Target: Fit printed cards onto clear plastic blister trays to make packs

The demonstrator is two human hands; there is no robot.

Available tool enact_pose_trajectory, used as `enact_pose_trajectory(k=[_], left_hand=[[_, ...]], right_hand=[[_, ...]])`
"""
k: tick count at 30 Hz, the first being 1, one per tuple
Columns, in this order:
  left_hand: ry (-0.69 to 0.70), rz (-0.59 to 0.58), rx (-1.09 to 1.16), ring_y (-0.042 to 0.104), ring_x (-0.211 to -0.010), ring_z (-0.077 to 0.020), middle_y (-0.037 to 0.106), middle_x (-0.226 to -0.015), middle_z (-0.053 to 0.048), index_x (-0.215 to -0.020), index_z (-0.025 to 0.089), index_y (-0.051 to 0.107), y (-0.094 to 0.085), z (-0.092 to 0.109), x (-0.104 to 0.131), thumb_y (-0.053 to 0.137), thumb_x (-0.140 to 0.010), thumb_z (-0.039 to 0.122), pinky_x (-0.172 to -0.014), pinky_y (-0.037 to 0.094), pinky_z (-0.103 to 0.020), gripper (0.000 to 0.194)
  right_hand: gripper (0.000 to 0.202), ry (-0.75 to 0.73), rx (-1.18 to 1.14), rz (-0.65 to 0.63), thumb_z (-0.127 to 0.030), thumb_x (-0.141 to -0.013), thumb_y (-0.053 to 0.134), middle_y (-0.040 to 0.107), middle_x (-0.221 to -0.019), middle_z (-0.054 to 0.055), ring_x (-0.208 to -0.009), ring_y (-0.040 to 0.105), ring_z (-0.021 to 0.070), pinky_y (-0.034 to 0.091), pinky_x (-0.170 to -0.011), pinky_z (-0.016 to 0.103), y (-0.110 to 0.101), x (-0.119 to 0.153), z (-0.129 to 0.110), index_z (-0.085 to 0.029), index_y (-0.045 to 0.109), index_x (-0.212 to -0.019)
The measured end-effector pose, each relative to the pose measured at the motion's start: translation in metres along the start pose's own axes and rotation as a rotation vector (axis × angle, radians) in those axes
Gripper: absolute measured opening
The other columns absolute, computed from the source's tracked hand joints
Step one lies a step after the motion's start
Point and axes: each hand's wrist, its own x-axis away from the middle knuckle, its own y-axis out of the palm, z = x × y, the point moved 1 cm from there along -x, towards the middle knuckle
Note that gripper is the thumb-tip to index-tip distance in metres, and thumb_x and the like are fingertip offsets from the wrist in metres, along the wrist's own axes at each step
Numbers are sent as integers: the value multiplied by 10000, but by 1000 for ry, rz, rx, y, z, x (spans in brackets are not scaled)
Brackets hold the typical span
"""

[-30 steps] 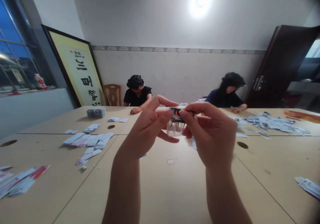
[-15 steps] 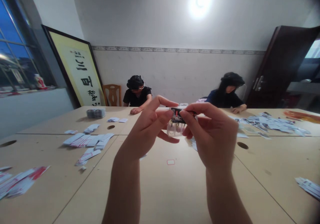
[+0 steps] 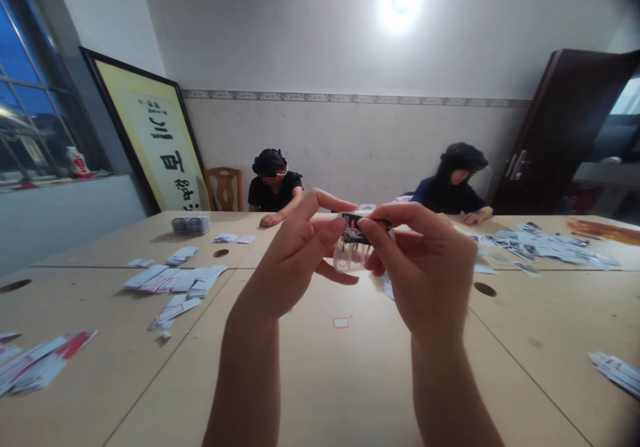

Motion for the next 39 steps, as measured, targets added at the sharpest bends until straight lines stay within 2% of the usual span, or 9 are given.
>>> enact_pose_trajectory(k=[9, 18, 31, 39], left_hand=[[49, 88, -75, 660, -746, -127, 612, -876, 2, -1058, 238, 588, 6, 0, 1, 599, -973, 411, -579, 671, -256, 194], [100, 66, -59, 678, -749, -113, 626, -898, 17, -1037, 240, 587, 7, -2, 0, 577, -994, 358, -557, 675, -248, 126], [113, 67, -58, 598, -616, -63, 626, -855, 40, -1020, 259, 590, 10, -1, -1, 582, -995, 348, -547, 667, -231, 93], [92, 118, -122, 692, -725, -127, 644, -843, 20, -1037, 264, 592, 13, 0, 0, 586, -986, 388, -546, 657, -231, 134]], right_hand=[[60, -5, -3, 13, -209, -817, 750, 670, -650, -41, -418, 570, 68, 410, -375, 201, 0, 1, 1, -189, 706, -782], [73, 12, 7, 12, -232, -818, 754, 672, -644, -37, -413, 571, 74, 418, -376, 204, 0, 0, 3, -189, 702, -790], [73, -1, -8, 31, -228, -818, 753, 656, -637, -46, -407, 574, 78, 425, -362, 208, 0, -1, 3, -185, 702, -789], [82, 2, -24, 43, -229, -805, 762, 660, -642, -45, -416, 576, 83, 438, -365, 211, 2, -1, 6, -190, 697, -776]])
